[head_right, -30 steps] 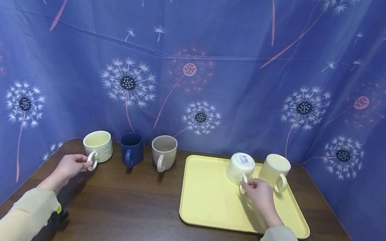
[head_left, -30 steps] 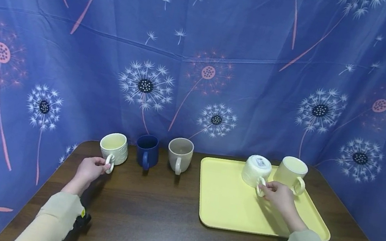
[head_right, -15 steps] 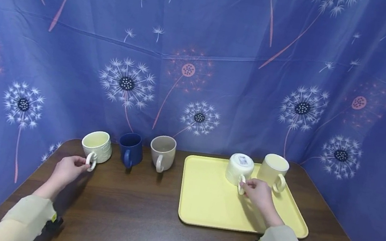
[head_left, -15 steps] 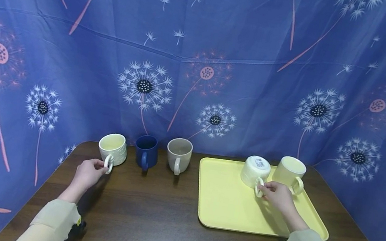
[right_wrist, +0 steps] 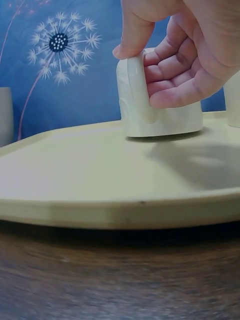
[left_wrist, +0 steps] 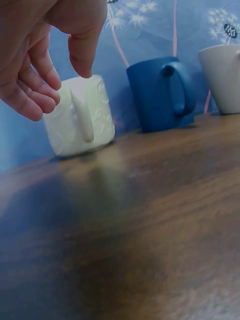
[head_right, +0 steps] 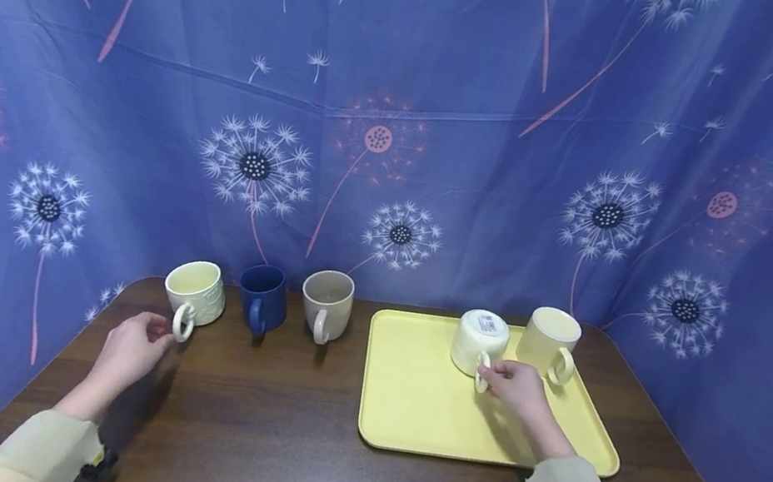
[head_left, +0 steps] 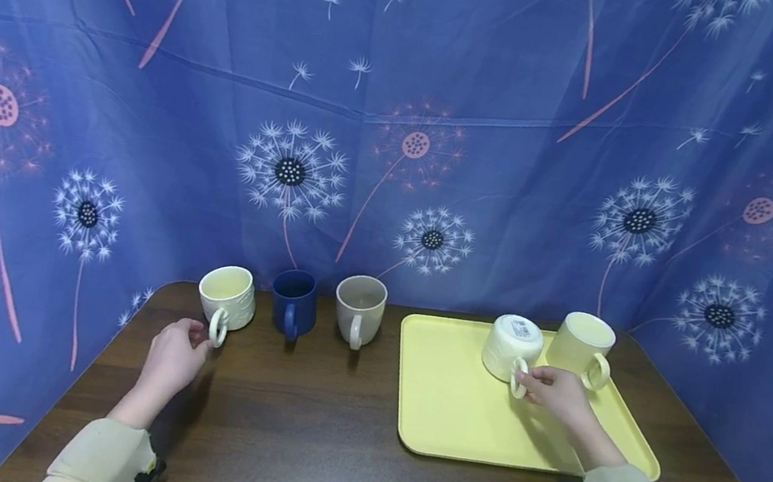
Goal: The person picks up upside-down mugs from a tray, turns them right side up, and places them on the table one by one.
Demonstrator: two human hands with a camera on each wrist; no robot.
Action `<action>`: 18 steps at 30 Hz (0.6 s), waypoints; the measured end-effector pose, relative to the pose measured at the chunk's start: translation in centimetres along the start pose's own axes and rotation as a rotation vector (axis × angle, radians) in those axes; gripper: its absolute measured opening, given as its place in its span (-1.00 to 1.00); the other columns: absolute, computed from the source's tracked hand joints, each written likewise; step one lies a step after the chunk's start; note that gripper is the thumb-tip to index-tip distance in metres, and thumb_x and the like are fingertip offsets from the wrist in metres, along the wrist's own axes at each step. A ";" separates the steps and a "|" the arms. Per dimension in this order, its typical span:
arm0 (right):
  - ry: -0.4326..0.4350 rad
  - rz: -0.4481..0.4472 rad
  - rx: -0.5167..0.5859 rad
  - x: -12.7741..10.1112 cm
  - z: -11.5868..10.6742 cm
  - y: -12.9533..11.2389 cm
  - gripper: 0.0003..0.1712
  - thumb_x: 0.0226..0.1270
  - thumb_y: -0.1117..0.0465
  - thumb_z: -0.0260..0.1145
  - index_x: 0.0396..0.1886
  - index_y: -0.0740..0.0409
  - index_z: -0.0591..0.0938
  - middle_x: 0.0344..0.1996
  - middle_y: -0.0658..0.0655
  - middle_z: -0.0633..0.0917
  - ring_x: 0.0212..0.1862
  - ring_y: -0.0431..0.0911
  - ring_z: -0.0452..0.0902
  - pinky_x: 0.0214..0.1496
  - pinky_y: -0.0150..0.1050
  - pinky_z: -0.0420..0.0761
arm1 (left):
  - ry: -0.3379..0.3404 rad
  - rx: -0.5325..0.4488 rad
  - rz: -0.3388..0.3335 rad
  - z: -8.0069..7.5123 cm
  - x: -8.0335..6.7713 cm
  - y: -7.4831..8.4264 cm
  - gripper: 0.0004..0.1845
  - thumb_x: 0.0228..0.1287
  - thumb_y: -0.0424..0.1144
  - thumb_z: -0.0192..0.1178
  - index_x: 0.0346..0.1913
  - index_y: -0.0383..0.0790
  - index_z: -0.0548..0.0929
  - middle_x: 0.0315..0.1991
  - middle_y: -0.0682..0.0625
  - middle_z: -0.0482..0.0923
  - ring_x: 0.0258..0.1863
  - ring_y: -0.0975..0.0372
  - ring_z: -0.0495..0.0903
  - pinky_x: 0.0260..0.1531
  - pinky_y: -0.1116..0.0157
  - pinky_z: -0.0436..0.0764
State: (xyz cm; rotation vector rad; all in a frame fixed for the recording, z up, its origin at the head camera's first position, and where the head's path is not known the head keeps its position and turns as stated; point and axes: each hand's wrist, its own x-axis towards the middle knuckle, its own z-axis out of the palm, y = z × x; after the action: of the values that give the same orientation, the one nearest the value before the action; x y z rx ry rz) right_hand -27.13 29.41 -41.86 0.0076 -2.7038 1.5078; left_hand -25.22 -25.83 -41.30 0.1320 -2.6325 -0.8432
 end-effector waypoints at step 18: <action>-0.100 0.056 0.185 -0.6 -0.4 -1.5 -0.48 0.39 0.13 0.17 -0.04 0.62 0.47 -0.24 0.14 0.66 -0.27 -0.23 0.62 -0.14 -0.38 0.61 | 0.007 -0.067 0.144 -0.4 -2.6 6.2 -0.74 0.15 -0.42 0.24 -0.09 -0.46 0.58 -0.21 -0.26 0.63 -0.21 -0.03 0.58 -0.15 0.02 0.54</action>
State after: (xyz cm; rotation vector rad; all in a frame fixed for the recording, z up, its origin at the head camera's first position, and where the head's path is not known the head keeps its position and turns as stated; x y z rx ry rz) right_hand -26.48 28.92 -40.42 0.0144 -2.6473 1.8160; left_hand -22.52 -20.47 -38.22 -0.0710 -2.5674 -0.8789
